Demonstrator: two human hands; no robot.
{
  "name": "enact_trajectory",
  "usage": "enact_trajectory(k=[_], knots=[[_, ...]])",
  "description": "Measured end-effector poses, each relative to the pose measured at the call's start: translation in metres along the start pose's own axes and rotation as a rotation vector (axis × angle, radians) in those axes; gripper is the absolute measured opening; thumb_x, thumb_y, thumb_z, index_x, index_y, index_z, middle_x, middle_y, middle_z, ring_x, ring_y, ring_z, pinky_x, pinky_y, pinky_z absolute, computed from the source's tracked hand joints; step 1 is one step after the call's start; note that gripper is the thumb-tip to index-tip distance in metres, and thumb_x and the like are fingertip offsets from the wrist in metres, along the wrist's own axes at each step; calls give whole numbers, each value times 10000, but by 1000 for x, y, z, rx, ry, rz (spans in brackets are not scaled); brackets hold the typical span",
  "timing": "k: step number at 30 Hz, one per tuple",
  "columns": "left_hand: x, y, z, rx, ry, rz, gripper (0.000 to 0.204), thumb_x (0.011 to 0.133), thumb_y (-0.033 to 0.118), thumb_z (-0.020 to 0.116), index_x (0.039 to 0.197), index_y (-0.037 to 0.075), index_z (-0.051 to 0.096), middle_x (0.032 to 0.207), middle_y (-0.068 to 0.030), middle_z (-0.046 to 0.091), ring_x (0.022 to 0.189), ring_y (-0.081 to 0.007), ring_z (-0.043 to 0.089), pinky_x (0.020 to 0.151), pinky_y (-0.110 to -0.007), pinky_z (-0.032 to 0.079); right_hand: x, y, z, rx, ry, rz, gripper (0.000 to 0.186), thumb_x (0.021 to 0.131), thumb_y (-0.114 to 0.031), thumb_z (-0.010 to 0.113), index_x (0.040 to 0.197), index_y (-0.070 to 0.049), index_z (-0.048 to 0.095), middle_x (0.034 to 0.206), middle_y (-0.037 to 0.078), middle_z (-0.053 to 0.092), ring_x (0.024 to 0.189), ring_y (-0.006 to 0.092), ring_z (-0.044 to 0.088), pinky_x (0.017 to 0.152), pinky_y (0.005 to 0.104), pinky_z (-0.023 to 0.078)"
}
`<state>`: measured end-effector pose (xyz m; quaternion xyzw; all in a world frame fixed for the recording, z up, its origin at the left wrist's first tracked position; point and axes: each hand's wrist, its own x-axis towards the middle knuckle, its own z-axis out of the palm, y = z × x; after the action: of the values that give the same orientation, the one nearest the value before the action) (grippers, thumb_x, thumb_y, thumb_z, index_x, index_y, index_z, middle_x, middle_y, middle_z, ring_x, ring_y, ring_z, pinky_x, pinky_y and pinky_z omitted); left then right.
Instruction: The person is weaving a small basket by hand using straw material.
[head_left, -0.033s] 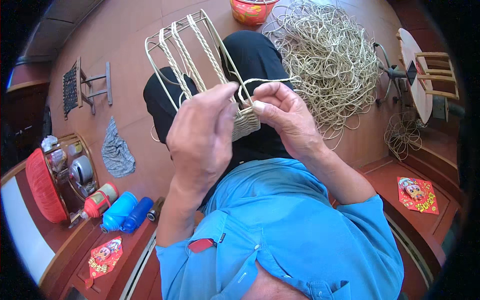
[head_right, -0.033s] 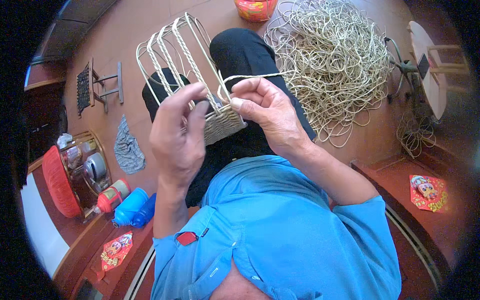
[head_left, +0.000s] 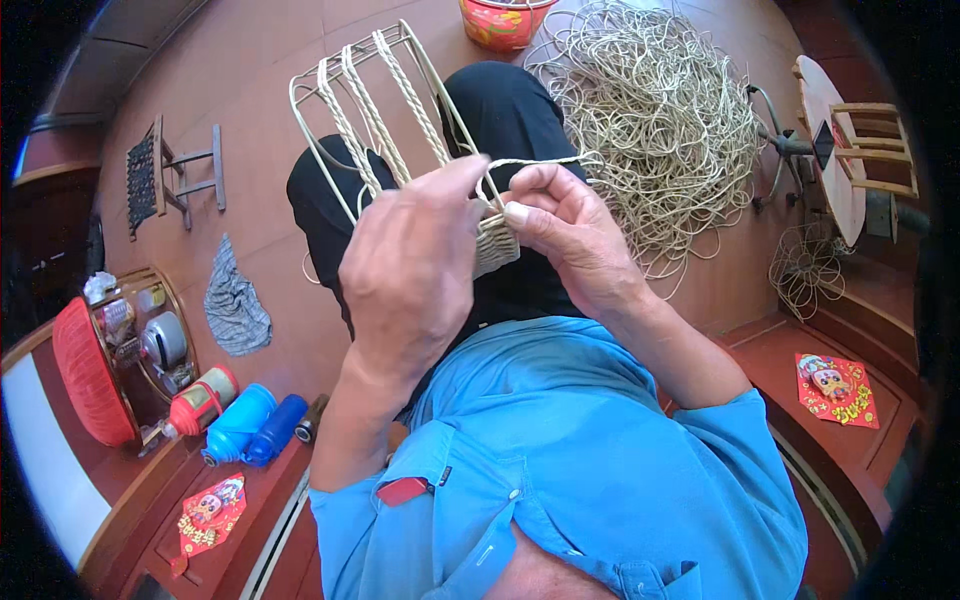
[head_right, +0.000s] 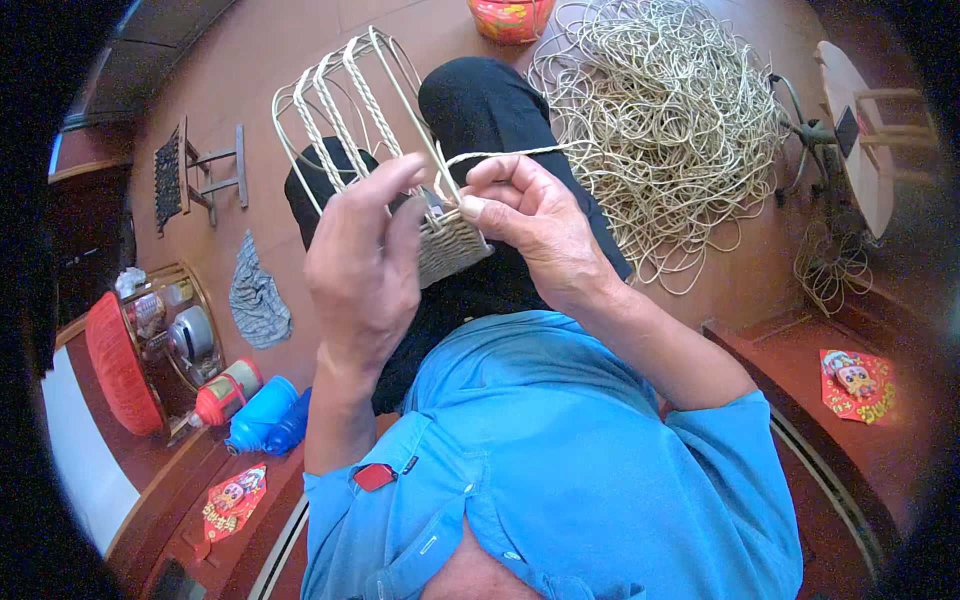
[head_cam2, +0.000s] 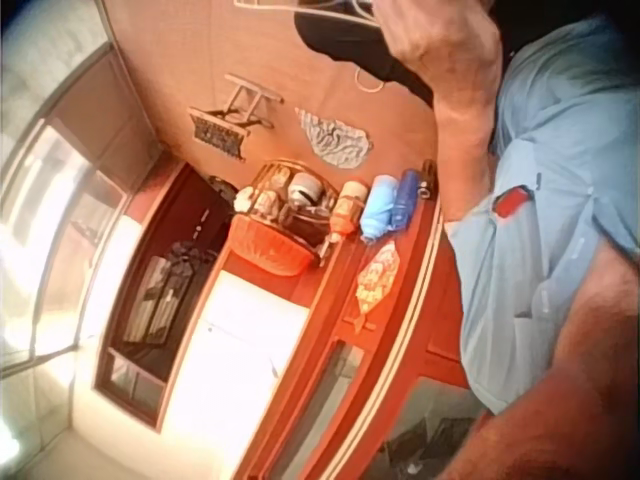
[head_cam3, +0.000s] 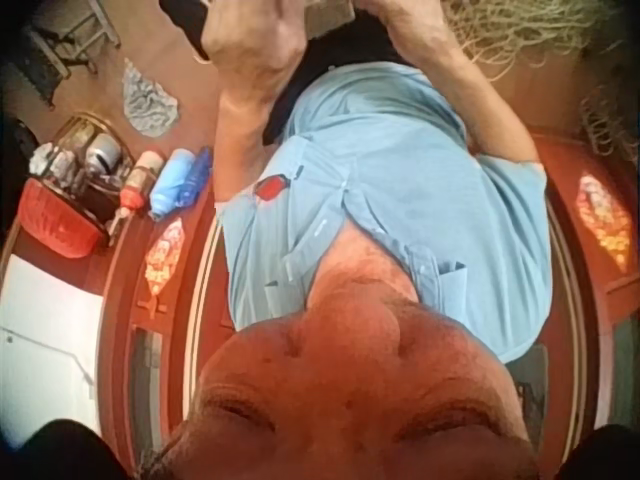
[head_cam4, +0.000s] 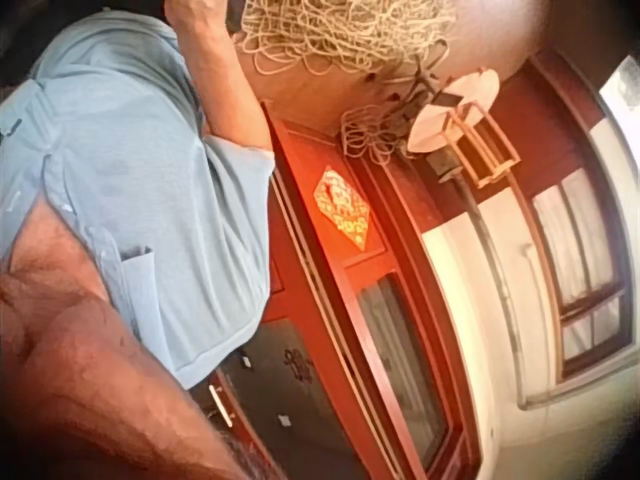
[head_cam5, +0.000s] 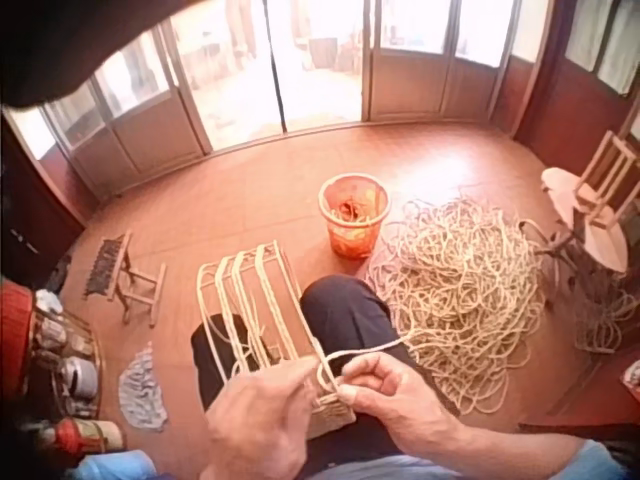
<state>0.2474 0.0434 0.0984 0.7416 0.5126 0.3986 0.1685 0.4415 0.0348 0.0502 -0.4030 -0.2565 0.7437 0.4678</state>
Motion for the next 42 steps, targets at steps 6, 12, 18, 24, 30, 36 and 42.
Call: enact_trajectory(k=[6,12,18,24,30,36,42], knots=[[16,11,14,478,-217,197,512,957,71,749,1458,108,652,933,-83,704,820,-250,636,776,-418,503,6,9,-7,118,-82,11,253,1028,-127,764,1186,-89,569,1082,-18,678,951,60,620,847,247,498],[15,15,16,37,-186,-208,572,941,53,781,1484,117,614,879,-41,684,814,-182,648,771,-354,517,5,12,-8,146,-93,-6,258,1028,-126,767,1183,-91,563,1095,-15,670,949,49,610,830,235,490],[-3,16,8,-552,-145,-535,393,1023,28,723,1398,48,609,1040,8,688,840,-29,610,700,-203,470,0,11,-6,84,-88,-50,275,1029,-97,756,1216,-55,559,1189,37,682,1086,97,666,987,281,540],[-19,20,-17,-983,-152,-739,266,1086,114,648,1321,27,560,944,12,604,706,-12,487,544,-151,295,-6,11,-4,-60,-77,-149,329,991,-19,766,1233,-40,545,1208,75,693,1152,132,684,1058,317,555],[-33,12,-18,-990,-91,-808,221,1094,115,631,1290,47,554,891,20,554,660,1,426,495,-143,266,-9,18,1,-182,-20,-170,361,1010,-1,748,1261,-53,494,1248,113,683,1154,159,703,1017,310,596],[-37,8,-19,-1042,-76,-811,239,1099,136,639,1305,49,555,895,-23,614,643,-7,449,495,-146,294,-14,4,13,-905,159,-741,332,875,18,795,1186,-77,727,1060,72,692,972,250,703,852,371,566],[-37,1,-19,-1058,9,-760,246,1109,154,647,1309,44,557,895,-40,634,625,-33,470,526,-160,353,-9,6,9,-1216,1,-1003,386,798,13,779,1157,-128,786,1094,38,691,1006,254,677,886,410,543]])
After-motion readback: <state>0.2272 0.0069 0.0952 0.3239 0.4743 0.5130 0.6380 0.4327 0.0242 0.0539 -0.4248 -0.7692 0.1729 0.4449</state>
